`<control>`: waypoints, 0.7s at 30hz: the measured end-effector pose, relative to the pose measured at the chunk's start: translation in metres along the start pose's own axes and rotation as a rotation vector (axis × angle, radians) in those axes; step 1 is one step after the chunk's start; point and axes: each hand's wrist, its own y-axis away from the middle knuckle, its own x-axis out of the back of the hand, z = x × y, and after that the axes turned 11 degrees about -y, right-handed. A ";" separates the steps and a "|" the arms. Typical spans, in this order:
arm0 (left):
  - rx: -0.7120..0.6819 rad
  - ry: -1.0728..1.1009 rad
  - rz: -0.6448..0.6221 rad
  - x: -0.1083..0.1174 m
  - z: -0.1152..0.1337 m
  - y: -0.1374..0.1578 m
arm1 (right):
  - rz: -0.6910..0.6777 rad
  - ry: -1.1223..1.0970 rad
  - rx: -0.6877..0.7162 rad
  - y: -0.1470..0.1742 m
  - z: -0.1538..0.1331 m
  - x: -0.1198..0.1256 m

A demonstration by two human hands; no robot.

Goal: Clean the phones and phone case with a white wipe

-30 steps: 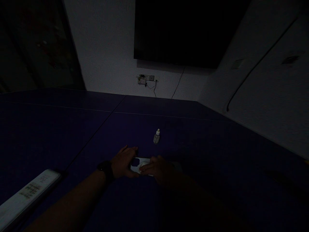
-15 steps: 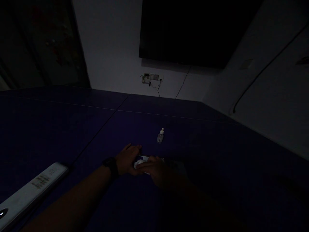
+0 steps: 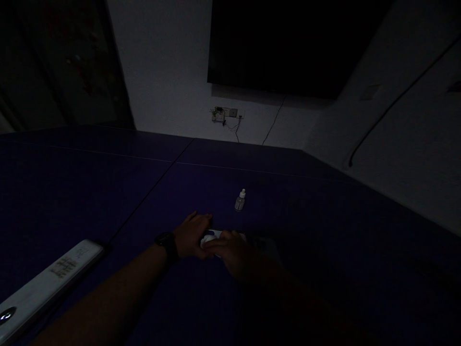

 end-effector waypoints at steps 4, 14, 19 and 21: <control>-0.004 -0.013 0.001 -0.001 -0.001 0.000 | 0.043 0.013 0.006 -0.002 -0.010 -0.005; -0.011 0.019 0.015 0.002 -0.002 0.001 | -0.138 0.011 -0.068 0.033 0.025 0.046; -0.003 0.012 0.012 -0.001 -0.003 0.001 | -0.192 0.006 -0.078 0.027 0.024 0.051; -0.004 0.012 0.012 -0.002 -0.004 0.002 | -0.148 -0.008 -0.088 0.026 0.026 0.049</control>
